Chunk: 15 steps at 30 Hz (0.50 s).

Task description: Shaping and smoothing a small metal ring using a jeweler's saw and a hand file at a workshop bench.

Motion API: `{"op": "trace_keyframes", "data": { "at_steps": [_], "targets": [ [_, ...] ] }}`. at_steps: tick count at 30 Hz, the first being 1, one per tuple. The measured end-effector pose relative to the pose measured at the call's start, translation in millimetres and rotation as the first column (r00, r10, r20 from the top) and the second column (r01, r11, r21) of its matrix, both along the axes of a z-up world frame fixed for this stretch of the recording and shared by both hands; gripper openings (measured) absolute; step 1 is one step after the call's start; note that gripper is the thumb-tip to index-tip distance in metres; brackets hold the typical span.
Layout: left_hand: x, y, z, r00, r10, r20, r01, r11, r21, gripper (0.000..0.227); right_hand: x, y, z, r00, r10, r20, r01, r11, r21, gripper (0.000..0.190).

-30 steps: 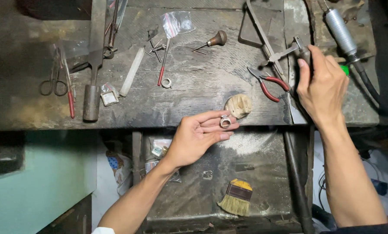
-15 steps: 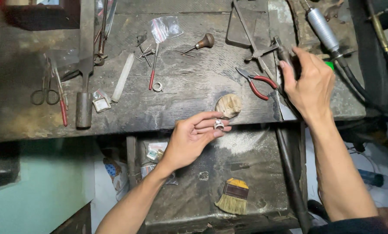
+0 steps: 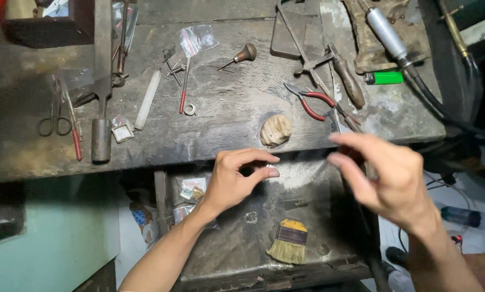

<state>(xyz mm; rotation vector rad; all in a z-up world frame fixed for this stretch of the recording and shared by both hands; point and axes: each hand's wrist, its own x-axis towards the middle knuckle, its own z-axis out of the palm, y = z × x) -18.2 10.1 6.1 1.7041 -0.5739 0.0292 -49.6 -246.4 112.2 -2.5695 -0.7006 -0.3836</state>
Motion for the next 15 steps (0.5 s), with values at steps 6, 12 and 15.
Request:
{"op": "trace_keyframes", "data": {
  "at_steps": [6, 12, 15],
  "targets": [
    [-5, -6, -15, 0.999, -0.05, 0.018, 0.051, 0.999, -0.016, 0.019, -41, 78, 71, 0.864, 0.479, -0.154, -0.475, 0.878, 0.06, 0.027],
    [-2, -6, -7, 0.994, -0.1, -0.034, 0.098, 0.994, -0.055, 0.014, -43, 42, 44, 0.749, 0.661, -0.04, -0.646, 0.714, -0.27, 0.042],
    [-3, -3, -9, 0.997, -0.073, -0.04, 0.07, 0.995, -0.066, 0.026, -34, 33, 42, 0.876, 0.481, -0.045, -0.482, 0.864, -0.144, 0.033]
  ]
}}
